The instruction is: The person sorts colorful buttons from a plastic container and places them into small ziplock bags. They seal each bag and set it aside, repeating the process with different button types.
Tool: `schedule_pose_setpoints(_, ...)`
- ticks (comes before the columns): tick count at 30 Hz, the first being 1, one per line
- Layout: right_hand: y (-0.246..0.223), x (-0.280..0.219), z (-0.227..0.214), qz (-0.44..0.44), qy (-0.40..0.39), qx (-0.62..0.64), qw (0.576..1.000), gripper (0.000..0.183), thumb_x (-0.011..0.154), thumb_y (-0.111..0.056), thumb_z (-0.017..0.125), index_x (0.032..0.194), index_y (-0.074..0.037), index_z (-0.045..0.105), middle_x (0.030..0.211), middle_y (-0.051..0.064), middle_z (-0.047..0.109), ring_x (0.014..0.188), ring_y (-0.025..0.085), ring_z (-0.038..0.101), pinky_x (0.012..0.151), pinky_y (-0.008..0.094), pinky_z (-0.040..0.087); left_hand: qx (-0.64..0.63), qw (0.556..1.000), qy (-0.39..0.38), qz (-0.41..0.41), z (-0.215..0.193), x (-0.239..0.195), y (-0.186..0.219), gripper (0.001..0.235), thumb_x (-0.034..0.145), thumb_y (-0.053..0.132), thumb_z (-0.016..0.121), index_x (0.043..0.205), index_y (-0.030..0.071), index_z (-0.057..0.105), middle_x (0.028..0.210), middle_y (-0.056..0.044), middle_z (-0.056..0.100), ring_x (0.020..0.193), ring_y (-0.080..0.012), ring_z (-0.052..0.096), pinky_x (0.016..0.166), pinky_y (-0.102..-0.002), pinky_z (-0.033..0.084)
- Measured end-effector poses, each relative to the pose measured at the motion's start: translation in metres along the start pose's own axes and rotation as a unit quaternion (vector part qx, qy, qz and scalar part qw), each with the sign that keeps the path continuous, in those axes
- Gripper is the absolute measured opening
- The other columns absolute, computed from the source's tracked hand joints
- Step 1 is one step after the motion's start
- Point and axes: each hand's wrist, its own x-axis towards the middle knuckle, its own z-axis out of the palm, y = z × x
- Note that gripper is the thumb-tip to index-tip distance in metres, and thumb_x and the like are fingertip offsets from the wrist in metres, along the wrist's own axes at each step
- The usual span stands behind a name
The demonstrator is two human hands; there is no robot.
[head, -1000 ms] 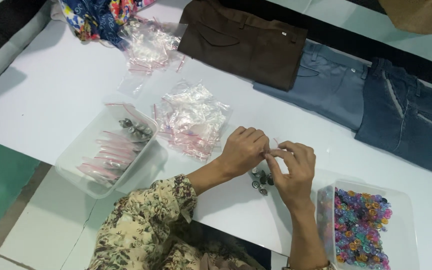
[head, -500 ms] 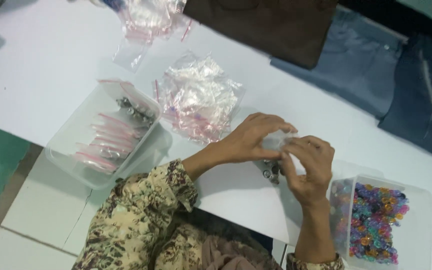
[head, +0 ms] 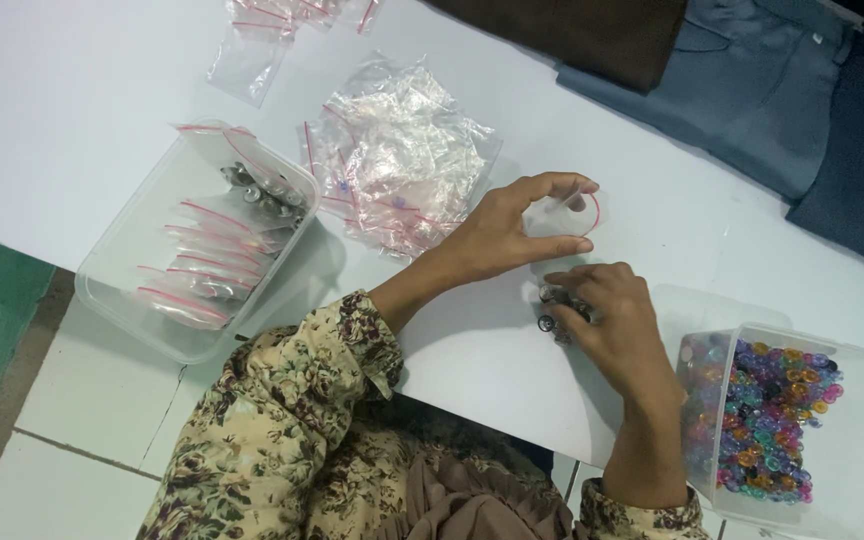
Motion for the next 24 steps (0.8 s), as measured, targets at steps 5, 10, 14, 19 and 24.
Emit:
schedule_pose_setpoints(5,0.013,-0.003,0.019,-0.046,0.013,-0.060,0.997,0.013,0.086,-0.016,0.081,0.089,-0.004,0.079,0.095,0.012,0.076,0.098,0.029,0.064,0.083,0.038,0.045,0.001,1.000,-0.002,0.000,-0.001,-0.001,0.008,0.060,0.088,0.035,0.086,0.139,0.017,0.059,0.127,-0.007,0.071,0.125,-0.0265,0.066,0.117,-0.047,0.042)
schedule_pose_setpoints(10,0.011,-0.002,0.016,-0.038,0.011,-0.069,0.997,0.008,0.089,-0.010,0.076,0.085,-0.003,0.078,0.092,0.012,0.076,0.096,0.028,0.065,0.085,0.038,0.045,0.011,1.000,-0.007,0.010,0.001,0.000,0.008,0.059,0.089,0.033,0.086,0.139,0.017,0.059,0.128,-0.008,0.071,0.124,-0.0272,0.066,0.116,-0.047,0.043)
schedule_pose_setpoints(14,0.011,-0.003,0.005,-0.009,0.090,0.037,0.995,0.005,0.092,-0.003,0.076,0.088,-0.004,0.078,0.091,0.012,0.075,0.090,0.030,0.070,0.083,0.039,0.052,0.014,1.000,-0.003,0.014,0.004,-0.001,0.001,0.060,0.088,0.032,0.087,0.139,0.016,0.059,0.125,-0.007,0.071,0.122,-0.0267,0.066,0.115,-0.046,0.044)
schedule_pose_setpoints(19,0.016,-0.008,-0.008,-0.017,0.183,0.111,0.977,0.012,0.092,0.003,0.081,0.101,-0.005,0.081,0.091,0.010,0.075,0.082,0.026,0.072,0.075,0.034,0.058,0.029,0.999,-0.006,0.039,0.006,0.000,-0.006,0.060,0.087,0.031,0.087,0.138,0.016,0.060,0.122,-0.008,0.072,0.119,-0.0281,0.067,0.112,-0.047,0.047)
schedule_pose_setpoints(24,0.013,-0.009,-0.012,-0.029,0.269,0.165,0.948,0.010,0.102,0.003,0.078,0.112,0.001,0.079,0.097,0.015,0.070,0.083,0.022,0.064,0.077,0.034,0.053,0.058,0.993,-0.032,0.093,0.004,0.002,0.005,0.060,0.087,0.025,0.087,0.137,0.011,0.059,0.119,-0.016,0.072,0.112,-0.0364,0.069,0.107,-0.053,0.049)
